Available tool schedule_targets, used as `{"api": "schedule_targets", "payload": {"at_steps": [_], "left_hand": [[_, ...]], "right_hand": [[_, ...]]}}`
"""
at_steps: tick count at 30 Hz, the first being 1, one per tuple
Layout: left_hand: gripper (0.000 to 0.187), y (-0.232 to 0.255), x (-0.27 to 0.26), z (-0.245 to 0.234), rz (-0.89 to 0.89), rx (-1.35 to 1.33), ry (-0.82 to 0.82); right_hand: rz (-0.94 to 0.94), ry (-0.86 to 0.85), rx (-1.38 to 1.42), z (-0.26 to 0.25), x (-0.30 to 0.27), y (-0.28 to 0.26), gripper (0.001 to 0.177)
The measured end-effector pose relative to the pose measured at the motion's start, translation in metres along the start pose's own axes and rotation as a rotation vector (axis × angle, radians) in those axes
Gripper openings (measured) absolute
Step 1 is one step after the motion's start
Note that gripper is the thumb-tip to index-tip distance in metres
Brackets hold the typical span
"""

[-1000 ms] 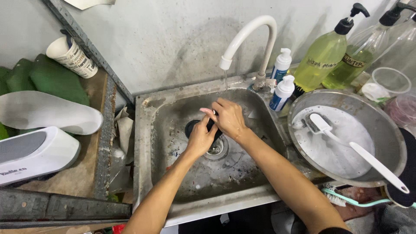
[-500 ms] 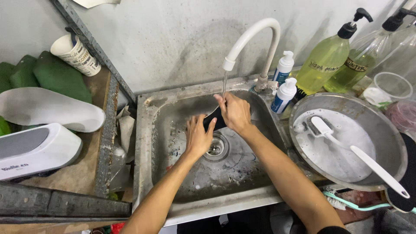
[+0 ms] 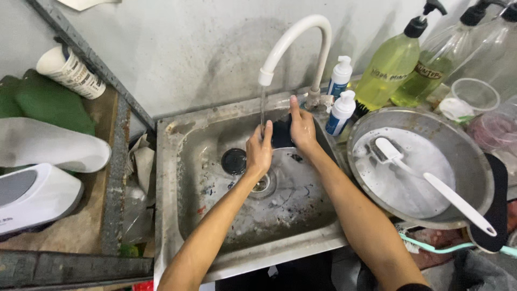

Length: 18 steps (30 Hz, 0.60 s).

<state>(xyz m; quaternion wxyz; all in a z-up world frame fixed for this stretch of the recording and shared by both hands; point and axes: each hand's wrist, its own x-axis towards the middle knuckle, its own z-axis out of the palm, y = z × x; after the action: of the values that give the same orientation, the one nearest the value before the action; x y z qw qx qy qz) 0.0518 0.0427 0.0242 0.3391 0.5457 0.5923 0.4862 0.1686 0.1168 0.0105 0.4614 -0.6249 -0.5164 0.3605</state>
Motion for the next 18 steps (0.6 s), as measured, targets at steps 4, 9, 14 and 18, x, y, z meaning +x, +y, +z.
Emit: {"api": "schedule_targets", "payload": {"at_steps": [4,9,14,18], "left_hand": [[0.055,-0.006,0.006,0.012,0.016,-0.043,0.051],[0.056,-0.022,0.016,0.013,0.05,0.029,0.006],[0.054,-0.036,0.018,0.011,-0.011,0.077,-0.015],[0.054,0.006,0.006,-0.013,-0.006,0.167,-0.046]], "right_hand": [[0.165,0.008,0.092,-0.005,-0.014,-0.013,0.083],[0.123,0.009,0.094,0.006,0.018,0.039,0.077],[-0.014,-0.019,-0.114,-0.003,0.007,0.018,0.053],[0.013,-0.178,-0.282,-0.008,-0.027,-0.023,0.062]]}}
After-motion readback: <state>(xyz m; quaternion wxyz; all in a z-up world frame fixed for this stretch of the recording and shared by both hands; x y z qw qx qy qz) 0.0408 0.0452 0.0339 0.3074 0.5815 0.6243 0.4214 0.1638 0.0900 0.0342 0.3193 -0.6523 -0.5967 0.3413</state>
